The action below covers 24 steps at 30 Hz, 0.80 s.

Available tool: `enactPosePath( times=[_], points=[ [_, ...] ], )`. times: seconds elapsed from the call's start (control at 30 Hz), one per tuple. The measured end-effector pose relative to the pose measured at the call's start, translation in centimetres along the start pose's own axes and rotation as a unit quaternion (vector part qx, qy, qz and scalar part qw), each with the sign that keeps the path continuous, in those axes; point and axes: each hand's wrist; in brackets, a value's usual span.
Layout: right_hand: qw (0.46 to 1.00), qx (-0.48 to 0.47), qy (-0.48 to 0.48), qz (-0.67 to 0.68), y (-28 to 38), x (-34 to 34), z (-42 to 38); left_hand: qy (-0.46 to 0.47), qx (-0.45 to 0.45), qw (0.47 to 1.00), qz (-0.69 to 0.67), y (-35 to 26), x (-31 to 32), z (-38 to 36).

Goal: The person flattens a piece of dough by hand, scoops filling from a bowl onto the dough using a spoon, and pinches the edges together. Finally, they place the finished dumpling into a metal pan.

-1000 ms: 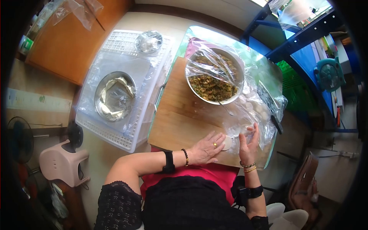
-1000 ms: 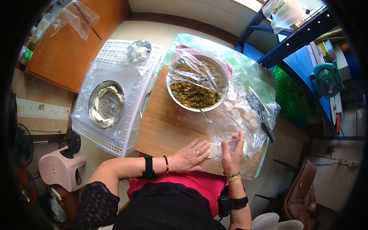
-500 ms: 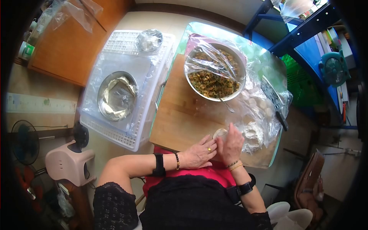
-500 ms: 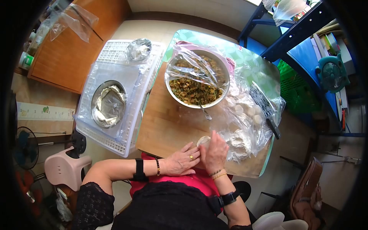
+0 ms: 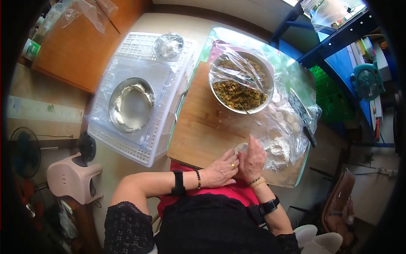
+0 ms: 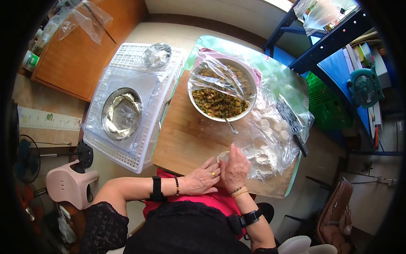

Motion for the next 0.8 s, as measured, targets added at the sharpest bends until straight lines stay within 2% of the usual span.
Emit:
enactPosePath(
  times=[0.03,0.1,0.17,0.2,0.3,0.37,0.4,0.47,0.53,0.6,0.67,0.73,0.8],
  points=[
    [1.0,0.017,-0.015,-0.015,-0.4,0.4,0.6,-0.001,-0.003,1.0,0.002,0.3,0.2,-0.1],
    [0.999,0.034,-0.029,-0.01,-2.0,1.1,1.7,-0.06,0.019,0.998,-0.004,0.4,0.4,-0.4],
    [0.996,0.084,-0.04,0.016,-3.0,1.3,3.2,-0.073,0.024,0.997,0.003,0.5,0.5,-0.4],
    [0.996,0.08,-0.041,0.016,-3.1,1.2,3.4,-0.082,0.024,0.996,0.005,0.5,0.2,-0.4],
    [0.99,0.107,-0.033,0.085,-2.5,0.4,3.1,-0.077,-0.021,0.997,0.014,0.3,-0.4,-0.3],
    [0.995,0.048,-0.012,0.089,-0.5,-0.8,2.5,-0.076,-0.025,0.997,0.01,0.2,-0.8,-0.3],
    [0.995,0.049,-0.011,0.088,0.2,-0.6,2.0,-0.075,-0.028,0.997,0.008,0.2,-0.9,-0.4],
    [1.0,-0.017,0.019,0.004,1.4,0.2,0.9,-0.064,-0.025,0.998,0.007,0.2,-1.0,-1.0],
    [1.0,-0.02,-0.012,-0.02,0.0,1.3,2.0,-0.057,-0.026,0.998,0.013,0.6,-0.8,-1.2],
    [0.992,0.111,0.007,0.053,-1.6,1.4,3.6,-0.098,-0.014,0.995,0.006,1.0,-0.4,-1.4],
    [0.989,0.127,-0.025,0.072,-2.9,1.8,4.1,-0.097,-0.023,0.995,0.018,1.4,-0.4,-0.8],
    [0.965,0.227,-0.062,0.12,-3.3,1.2,4.3,-0.092,-0.039,0.995,0.026,1.6,-0.5,-0.6],
    [0.966,0.209,-0.085,0.126,-3.7,0.7,3.8,-0.133,-0.102,0.985,0.028,2.3,-0.6,0.2]
  ],
)
Point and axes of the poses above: each hand's wrist, its own z-axis towards the middle knuckle, its own x-axis out of the palm, y = z × x, and after that the axes turned 15 degrees about -y, right-handed
